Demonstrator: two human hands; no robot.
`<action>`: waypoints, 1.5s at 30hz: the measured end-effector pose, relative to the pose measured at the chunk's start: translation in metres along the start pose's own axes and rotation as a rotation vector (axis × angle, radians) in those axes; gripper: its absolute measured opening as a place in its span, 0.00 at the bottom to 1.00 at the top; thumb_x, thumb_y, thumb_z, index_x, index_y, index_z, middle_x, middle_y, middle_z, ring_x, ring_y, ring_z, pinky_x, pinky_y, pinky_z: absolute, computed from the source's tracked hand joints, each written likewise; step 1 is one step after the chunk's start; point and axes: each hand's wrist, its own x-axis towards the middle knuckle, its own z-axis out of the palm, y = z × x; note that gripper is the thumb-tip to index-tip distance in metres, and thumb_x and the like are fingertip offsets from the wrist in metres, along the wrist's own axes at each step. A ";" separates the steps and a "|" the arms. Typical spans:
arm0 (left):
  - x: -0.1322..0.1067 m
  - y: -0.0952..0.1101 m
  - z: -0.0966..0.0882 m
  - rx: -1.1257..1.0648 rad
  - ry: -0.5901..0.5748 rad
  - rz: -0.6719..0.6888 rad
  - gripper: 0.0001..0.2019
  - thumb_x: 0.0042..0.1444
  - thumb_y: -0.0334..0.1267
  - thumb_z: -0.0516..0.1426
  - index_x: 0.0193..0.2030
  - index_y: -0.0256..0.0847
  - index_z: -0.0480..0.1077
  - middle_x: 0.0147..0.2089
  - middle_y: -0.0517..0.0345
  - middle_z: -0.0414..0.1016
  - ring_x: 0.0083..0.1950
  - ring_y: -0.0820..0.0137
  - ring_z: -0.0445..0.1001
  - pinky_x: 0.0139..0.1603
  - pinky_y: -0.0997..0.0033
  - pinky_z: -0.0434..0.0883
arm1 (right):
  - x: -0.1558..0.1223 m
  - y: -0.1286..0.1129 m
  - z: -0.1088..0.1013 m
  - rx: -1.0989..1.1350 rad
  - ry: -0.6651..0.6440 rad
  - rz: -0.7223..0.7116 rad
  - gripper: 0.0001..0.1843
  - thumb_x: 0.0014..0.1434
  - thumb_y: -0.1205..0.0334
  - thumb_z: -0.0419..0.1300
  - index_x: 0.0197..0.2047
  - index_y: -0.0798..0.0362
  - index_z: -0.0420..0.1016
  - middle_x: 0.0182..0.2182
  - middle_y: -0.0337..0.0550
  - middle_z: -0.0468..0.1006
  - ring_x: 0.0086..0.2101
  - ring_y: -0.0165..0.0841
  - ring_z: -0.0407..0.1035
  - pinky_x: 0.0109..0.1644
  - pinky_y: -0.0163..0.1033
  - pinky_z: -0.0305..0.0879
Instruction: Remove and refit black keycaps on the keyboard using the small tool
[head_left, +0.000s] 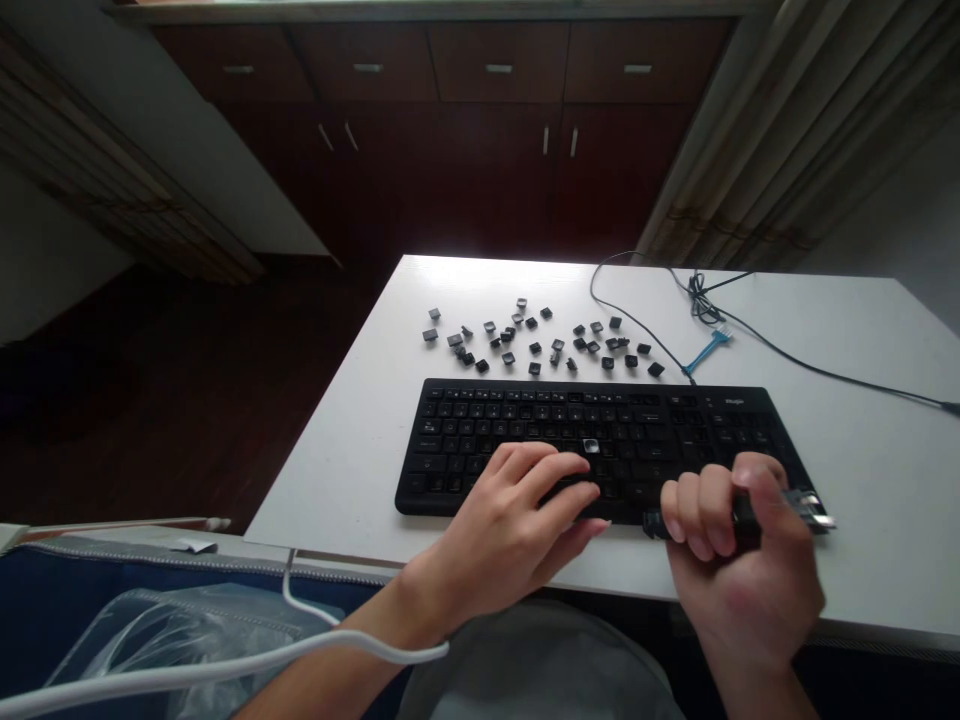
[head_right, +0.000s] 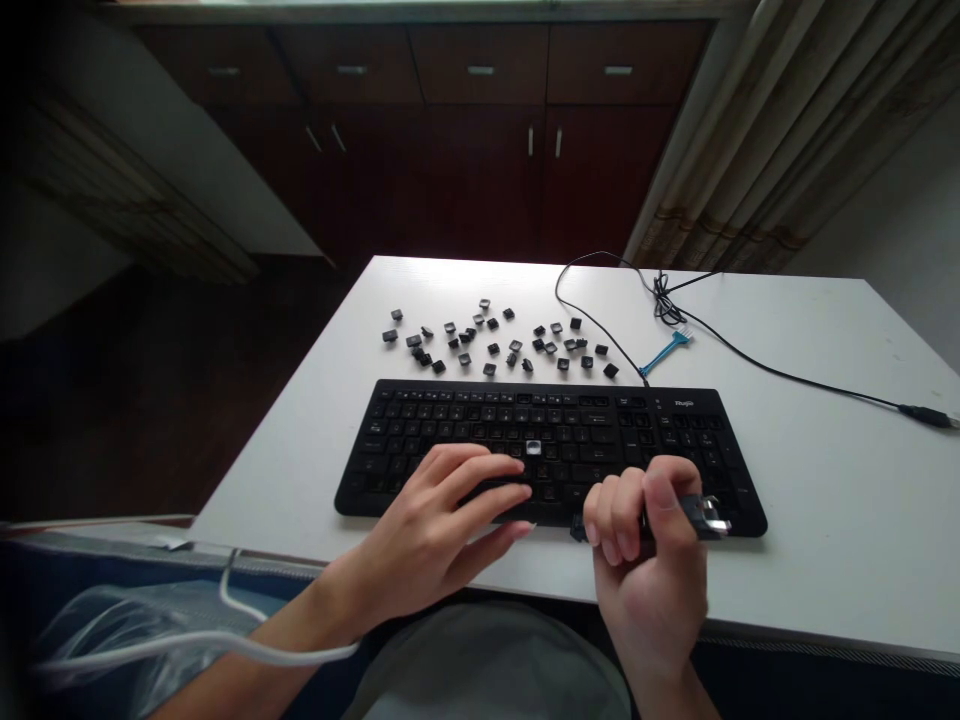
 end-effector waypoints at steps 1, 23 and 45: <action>-0.001 -0.003 0.001 0.081 -0.009 -0.008 0.17 0.65 0.44 0.59 0.57 0.39 0.73 0.60 0.48 0.75 0.58 0.57 0.71 0.58 0.54 0.70 | 0.004 -0.003 -0.001 -0.004 -0.044 0.028 0.18 0.65 0.58 0.57 0.24 0.51 0.61 0.13 0.30 0.54 0.15 0.25 0.49 0.21 0.35 0.53; -0.066 -0.065 -0.034 0.203 0.258 -0.255 0.18 0.61 0.34 0.63 0.58 0.44 0.69 0.58 0.47 0.71 0.59 0.57 0.70 0.61 0.51 0.71 | 0.049 0.007 0.045 -0.310 -0.428 -0.144 0.27 0.67 0.62 0.57 0.16 0.51 0.58 0.13 0.32 0.51 0.15 0.25 0.47 0.20 0.39 0.45; -0.065 -0.064 -0.031 0.200 0.215 -0.261 0.15 0.62 0.33 0.62 0.56 0.43 0.71 0.59 0.47 0.71 0.60 0.57 0.70 0.59 0.52 0.72 | 0.062 -0.010 -0.011 -1.344 -0.853 -0.464 0.20 0.59 0.59 0.68 0.54 0.48 0.77 0.29 0.38 0.75 0.23 0.28 0.67 0.26 0.35 0.65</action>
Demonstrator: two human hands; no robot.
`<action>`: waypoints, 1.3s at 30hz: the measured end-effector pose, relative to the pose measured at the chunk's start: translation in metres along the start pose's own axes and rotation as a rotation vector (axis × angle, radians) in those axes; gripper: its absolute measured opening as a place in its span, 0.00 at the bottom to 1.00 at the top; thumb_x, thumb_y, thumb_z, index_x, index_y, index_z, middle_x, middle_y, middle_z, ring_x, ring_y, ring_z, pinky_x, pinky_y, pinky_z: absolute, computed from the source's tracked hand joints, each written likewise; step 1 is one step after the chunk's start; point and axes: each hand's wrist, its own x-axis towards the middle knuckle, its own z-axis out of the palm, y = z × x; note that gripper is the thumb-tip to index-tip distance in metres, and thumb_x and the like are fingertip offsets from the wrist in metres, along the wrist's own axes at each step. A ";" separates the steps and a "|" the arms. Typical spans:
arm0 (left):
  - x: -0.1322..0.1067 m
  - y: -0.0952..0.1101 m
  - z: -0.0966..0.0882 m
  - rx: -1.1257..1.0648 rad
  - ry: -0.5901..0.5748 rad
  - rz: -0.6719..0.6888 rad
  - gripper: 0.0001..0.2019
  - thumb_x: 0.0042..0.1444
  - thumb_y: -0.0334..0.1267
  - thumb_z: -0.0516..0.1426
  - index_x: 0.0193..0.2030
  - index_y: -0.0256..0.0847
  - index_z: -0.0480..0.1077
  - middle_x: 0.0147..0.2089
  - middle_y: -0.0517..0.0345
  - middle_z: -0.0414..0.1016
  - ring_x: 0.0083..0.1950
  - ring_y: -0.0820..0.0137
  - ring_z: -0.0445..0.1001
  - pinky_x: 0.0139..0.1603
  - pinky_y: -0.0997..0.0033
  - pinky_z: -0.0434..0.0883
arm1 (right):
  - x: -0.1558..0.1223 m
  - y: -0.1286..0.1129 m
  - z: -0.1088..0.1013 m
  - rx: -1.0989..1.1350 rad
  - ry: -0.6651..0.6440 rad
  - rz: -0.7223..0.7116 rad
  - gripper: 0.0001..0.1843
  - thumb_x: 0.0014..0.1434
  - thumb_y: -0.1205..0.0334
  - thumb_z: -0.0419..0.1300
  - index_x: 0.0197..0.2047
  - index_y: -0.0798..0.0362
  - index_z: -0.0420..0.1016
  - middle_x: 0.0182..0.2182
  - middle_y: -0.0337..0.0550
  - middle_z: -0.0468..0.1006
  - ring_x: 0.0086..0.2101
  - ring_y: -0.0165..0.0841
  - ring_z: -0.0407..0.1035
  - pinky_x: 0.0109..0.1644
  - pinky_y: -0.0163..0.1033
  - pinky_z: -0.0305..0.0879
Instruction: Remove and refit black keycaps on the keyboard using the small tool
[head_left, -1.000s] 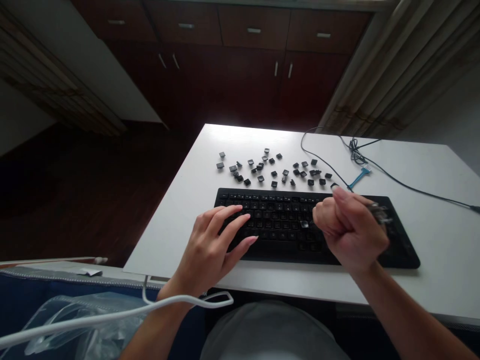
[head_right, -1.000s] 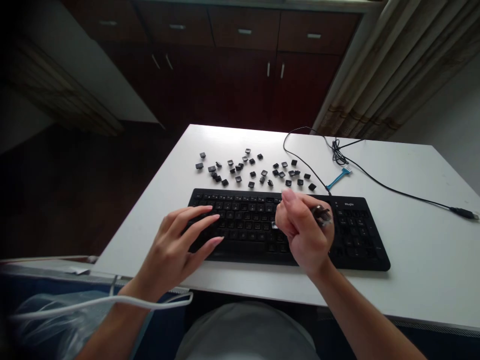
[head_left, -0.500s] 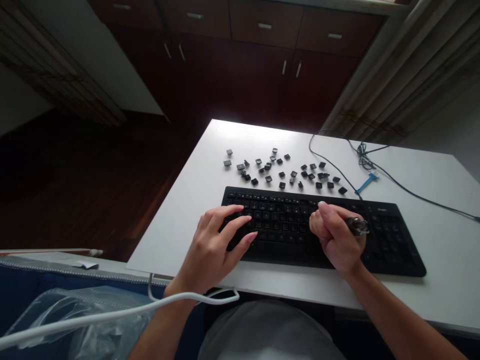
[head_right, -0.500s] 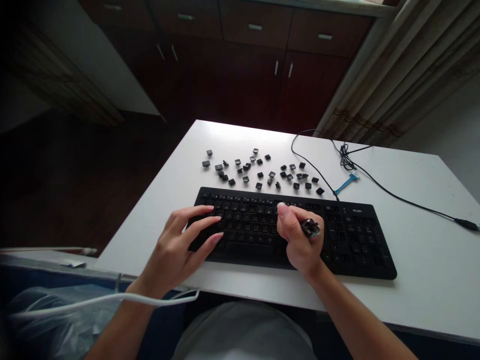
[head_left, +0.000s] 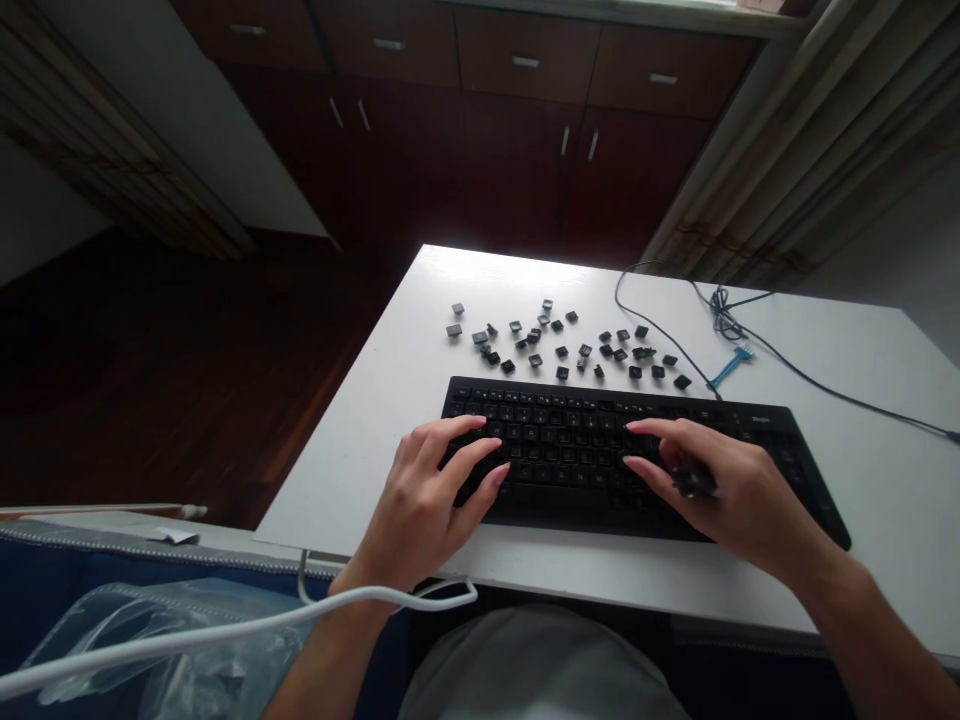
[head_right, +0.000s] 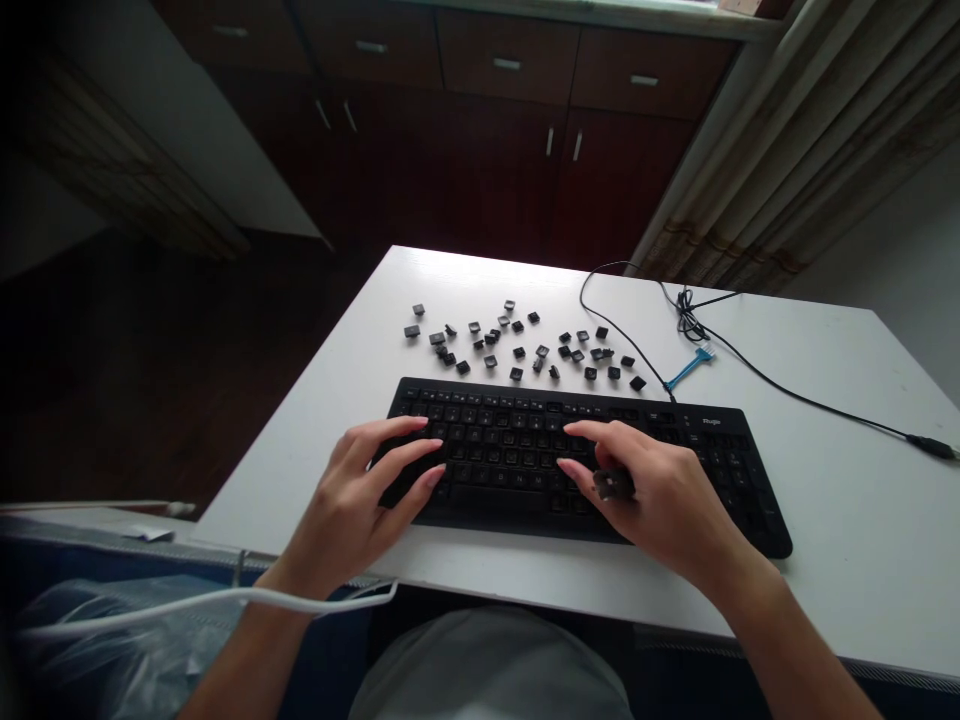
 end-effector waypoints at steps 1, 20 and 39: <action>0.000 0.000 0.000 0.003 -0.001 0.000 0.15 0.62 0.33 0.62 0.55 0.43 0.71 0.59 0.47 0.71 0.59 0.57 0.70 0.59 0.52 0.72 | -0.004 0.007 0.000 -0.039 -0.057 -0.026 0.22 0.60 0.58 0.67 0.58 0.46 0.76 0.34 0.40 0.77 0.23 0.27 0.67 0.27 0.34 0.67; 0.006 0.016 0.006 -0.069 -0.057 0.097 0.12 0.62 0.31 0.60 0.52 0.43 0.74 0.58 0.49 0.74 0.58 0.58 0.71 0.59 0.53 0.70 | 0.007 0.013 -0.010 -0.129 -0.201 -0.211 0.16 0.62 0.63 0.64 0.53 0.47 0.78 0.48 0.45 0.82 0.40 0.39 0.80 0.42 0.42 0.80; 0.066 0.037 0.026 -0.145 -0.345 0.420 0.17 0.71 0.43 0.51 0.58 0.38 0.72 0.61 0.48 0.74 0.60 0.58 0.71 0.59 0.56 0.66 | 0.001 0.028 -0.011 -0.085 -0.207 -0.269 0.17 0.62 0.68 0.63 0.54 0.45 0.77 0.50 0.43 0.82 0.44 0.38 0.80 0.46 0.42 0.80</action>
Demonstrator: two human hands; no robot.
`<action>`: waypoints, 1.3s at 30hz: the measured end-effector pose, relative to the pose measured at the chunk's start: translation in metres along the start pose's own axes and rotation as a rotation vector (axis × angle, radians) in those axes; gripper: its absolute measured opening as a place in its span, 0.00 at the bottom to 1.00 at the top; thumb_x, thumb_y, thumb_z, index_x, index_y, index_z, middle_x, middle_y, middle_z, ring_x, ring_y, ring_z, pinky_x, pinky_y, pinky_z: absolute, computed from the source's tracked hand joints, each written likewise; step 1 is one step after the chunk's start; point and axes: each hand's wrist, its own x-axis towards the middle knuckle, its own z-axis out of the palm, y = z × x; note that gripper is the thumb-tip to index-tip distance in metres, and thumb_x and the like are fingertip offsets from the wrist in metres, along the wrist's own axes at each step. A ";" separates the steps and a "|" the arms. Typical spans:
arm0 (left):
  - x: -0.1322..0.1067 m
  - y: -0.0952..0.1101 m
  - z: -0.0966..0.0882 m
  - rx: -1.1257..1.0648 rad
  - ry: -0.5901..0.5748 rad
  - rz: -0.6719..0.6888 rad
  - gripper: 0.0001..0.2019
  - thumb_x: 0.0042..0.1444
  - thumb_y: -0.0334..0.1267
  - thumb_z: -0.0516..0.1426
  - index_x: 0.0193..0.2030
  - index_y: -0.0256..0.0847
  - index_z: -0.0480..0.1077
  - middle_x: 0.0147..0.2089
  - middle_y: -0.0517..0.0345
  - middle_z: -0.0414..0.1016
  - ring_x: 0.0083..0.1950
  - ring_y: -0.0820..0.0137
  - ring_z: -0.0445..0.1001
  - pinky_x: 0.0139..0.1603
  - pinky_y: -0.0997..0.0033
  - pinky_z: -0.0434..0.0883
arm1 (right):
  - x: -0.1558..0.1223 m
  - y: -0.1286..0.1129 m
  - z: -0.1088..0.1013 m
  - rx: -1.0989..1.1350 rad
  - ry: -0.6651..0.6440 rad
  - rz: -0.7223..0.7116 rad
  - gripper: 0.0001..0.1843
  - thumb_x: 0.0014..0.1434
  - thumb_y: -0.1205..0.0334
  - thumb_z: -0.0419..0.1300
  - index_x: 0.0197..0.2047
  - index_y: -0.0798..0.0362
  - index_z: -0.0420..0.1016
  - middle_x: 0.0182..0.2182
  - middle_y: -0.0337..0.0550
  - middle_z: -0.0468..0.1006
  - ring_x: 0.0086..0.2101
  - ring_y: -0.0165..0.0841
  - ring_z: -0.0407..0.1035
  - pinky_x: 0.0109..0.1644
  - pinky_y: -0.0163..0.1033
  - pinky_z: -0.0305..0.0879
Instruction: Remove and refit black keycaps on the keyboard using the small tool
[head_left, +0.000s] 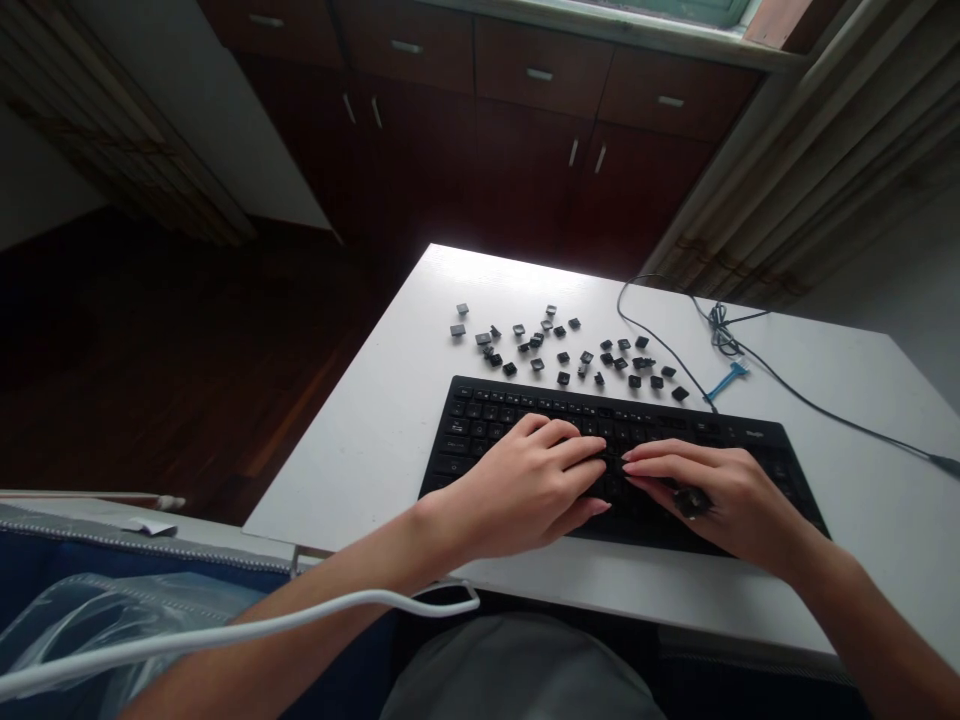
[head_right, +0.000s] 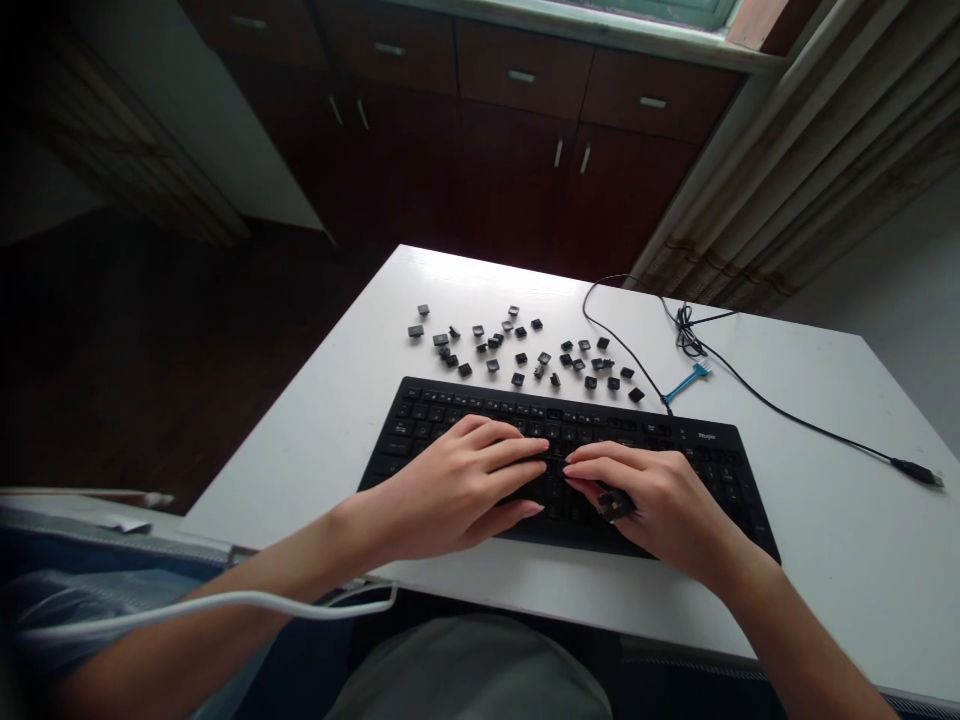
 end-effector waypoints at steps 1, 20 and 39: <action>0.005 -0.004 -0.001 -0.031 0.000 -0.016 0.16 0.70 0.43 0.52 0.57 0.39 0.73 0.60 0.49 0.75 0.58 0.59 0.72 0.58 0.57 0.67 | 0.001 -0.001 0.001 0.003 0.001 -0.007 0.17 0.62 0.68 0.63 0.53 0.45 0.77 0.50 0.42 0.82 0.44 0.37 0.80 0.46 0.41 0.80; 0.035 -0.031 0.013 -0.352 -0.048 -0.022 0.10 0.63 0.42 0.62 0.48 0.45 0.80 0.55 0.56 0.77 0.54 0.63 0.74 0.58 0.61 0.65 | -0.004 0.000 0.011 0.035 0.109 -0.031 0.15 0.59 0.73 0.65 0.48 0.50 0.78 0.48 0.44 0.83 0.45 0.35 0.80 0.49 0.37 0.77; 0.035 -0.027 0.024 -0.356 0.055 -0.080 0.08 0.59 0.44 0.64 0.40 0.45 0.81 0.50 0.58 0.78 0.50 0.65 0.75 0.54 0.61 0.65 | 0.001 -0.013 -0.001 0.117 0.091 0.054 0.13 0.59 0.72 0.66 0.46 0.49 0.78 0.45 0.45 0.82 0.40 0.35 0.78 0.43 0.39 0.74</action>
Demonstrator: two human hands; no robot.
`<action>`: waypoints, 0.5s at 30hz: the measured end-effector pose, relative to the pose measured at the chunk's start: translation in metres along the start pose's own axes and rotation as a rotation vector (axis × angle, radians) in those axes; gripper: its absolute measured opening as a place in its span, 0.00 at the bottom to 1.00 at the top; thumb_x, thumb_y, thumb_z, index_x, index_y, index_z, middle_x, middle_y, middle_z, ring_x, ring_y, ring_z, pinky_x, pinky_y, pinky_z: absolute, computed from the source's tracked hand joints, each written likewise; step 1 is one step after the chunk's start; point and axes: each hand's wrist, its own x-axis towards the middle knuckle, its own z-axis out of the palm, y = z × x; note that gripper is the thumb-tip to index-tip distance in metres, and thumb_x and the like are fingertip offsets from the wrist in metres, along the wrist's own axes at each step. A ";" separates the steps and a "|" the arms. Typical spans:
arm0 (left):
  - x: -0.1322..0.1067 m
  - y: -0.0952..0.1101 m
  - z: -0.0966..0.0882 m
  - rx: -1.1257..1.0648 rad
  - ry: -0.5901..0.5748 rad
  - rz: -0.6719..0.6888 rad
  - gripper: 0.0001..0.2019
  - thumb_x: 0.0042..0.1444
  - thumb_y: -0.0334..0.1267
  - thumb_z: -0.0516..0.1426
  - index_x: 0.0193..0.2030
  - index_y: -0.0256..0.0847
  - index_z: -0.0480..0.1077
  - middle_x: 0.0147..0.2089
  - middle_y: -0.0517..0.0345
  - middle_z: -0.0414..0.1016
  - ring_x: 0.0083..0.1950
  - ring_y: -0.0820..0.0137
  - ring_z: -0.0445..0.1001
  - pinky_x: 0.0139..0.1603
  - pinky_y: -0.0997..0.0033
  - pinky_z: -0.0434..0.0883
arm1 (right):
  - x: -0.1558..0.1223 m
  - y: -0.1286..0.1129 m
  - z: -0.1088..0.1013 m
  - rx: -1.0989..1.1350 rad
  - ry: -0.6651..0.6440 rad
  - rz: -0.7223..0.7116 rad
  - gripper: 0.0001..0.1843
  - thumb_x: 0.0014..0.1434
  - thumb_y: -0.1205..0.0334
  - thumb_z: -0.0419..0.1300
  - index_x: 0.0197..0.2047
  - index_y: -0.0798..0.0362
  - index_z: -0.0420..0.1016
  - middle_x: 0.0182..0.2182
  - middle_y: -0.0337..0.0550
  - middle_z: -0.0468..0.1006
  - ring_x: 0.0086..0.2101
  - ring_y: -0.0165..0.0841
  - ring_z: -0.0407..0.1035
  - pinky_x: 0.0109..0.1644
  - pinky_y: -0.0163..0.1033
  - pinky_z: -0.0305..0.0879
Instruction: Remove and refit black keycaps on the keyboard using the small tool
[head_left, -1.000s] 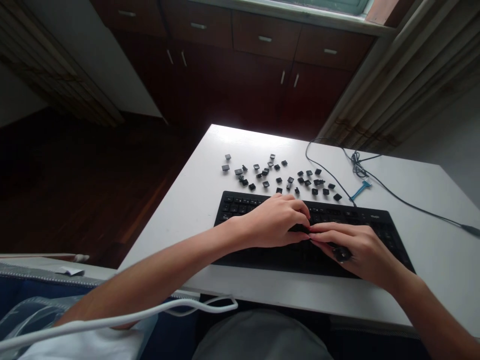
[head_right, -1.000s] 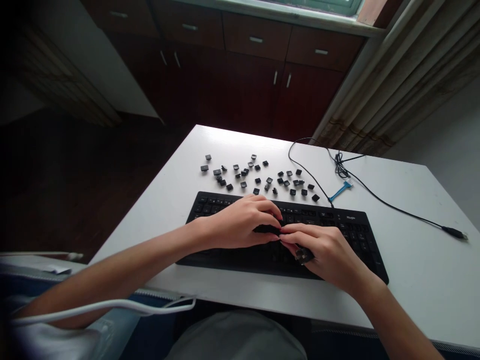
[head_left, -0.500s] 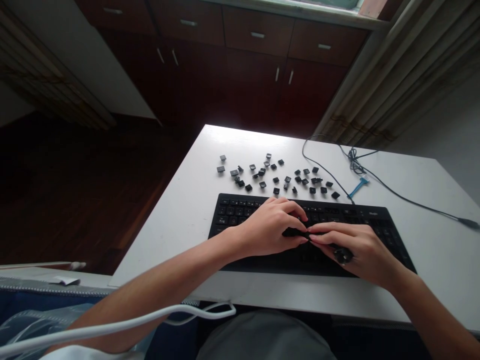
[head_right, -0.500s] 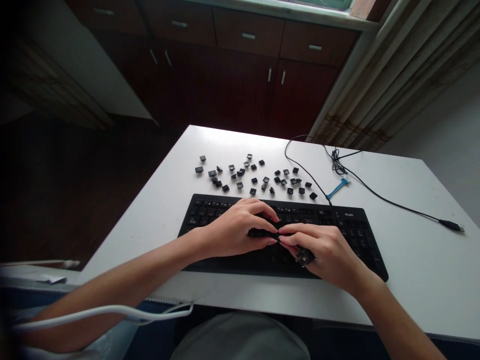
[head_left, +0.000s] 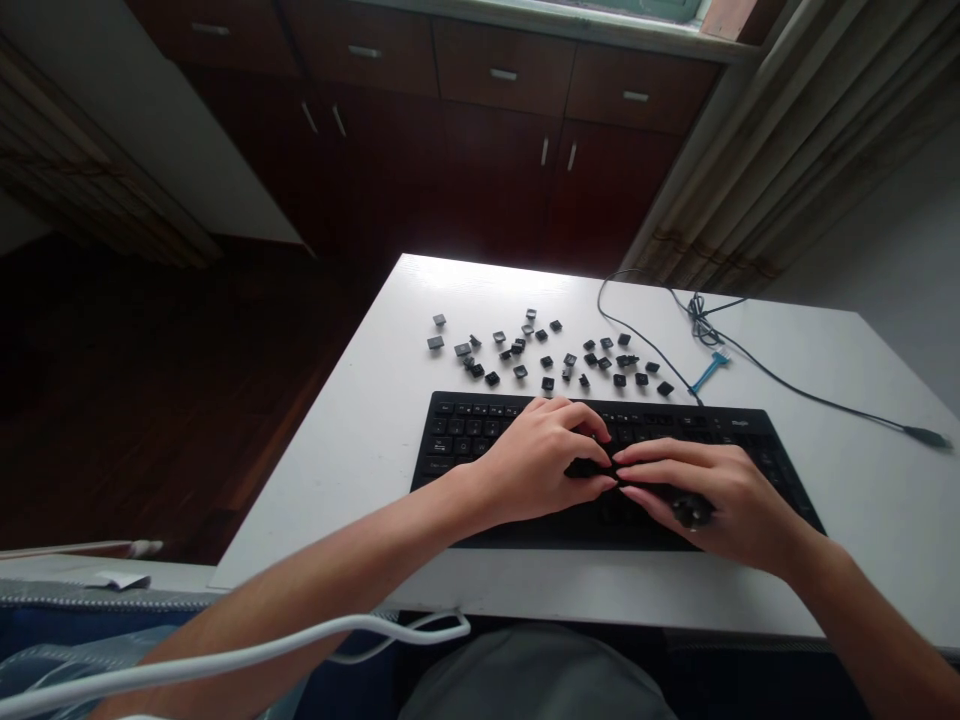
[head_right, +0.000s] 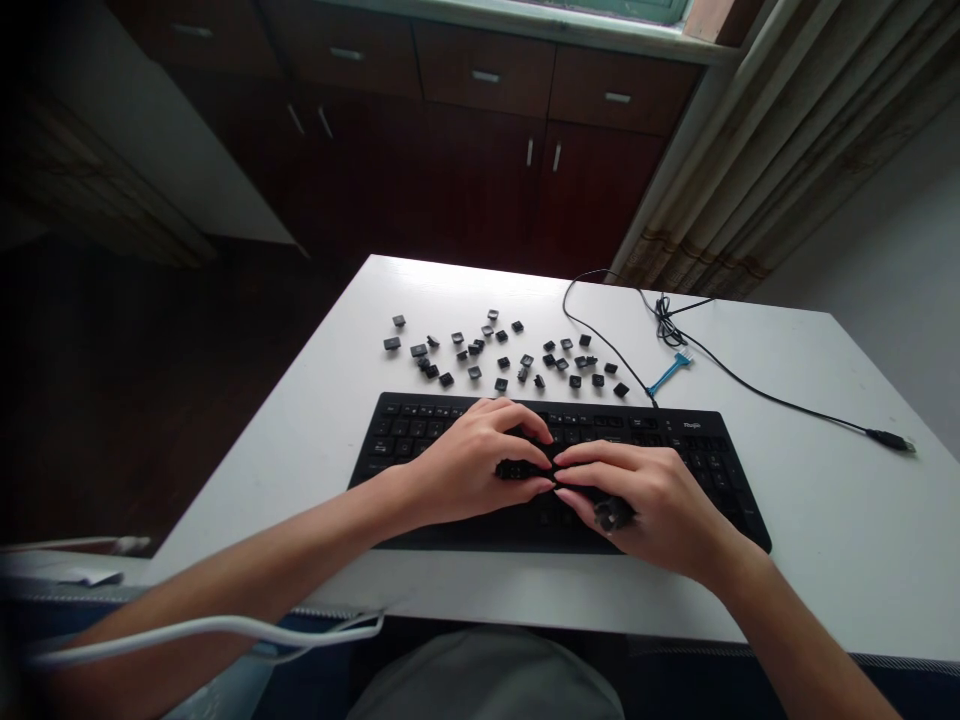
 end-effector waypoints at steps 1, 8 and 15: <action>0.000 0.000 0.000 -0.005 0.008 0.005 0.07 0.59 0.44 0.64 0.40 0.45 0.81 0.50 0.57 0.78 0.50 0.65 0.75 0.55 0.61 0.66 | 0.000 -0.004 -0.002 0.077 0.075 0.044 0.09 0.58 0.71 0.66 0.42 0.50 0.77 0.40 0.44 0.81 0.36 0.34 0.76 0.38 0.39 0.72; 0.000 -0.002 0.000 -0.038 0.035 0.018 0.06 0.58 0.42 0.65 0.39 0.44 0.81 0.48 0.56 0.78 0.48 0.66 0.74 0.55 0.62 0.67 | 0.008 -0.031 0.001 0.881 0.568 0.294 0.19 0.67 0.66 0.55 0.23 0.52 0.62 0.18 0.35 0.58 0.21 0.27 0.55 0.24 0.39 0.50; 0.001 -0.002 0.000 -0.022 0.016 0.002 0.07 0.58 0.43 0.65 0.39 0.45 0.82 0.49 0.56 0.78 0.49 0.64 0.74 0.56 0.60 0.67 | 0.038 -0.042 0.014 1.186 0.641 0.360 0.23 0.64 0.60 0.55 0.19 0.51 0.52 0.15 0.34 0.50 0.16 0.27 0.47 0.18 0.38 0.45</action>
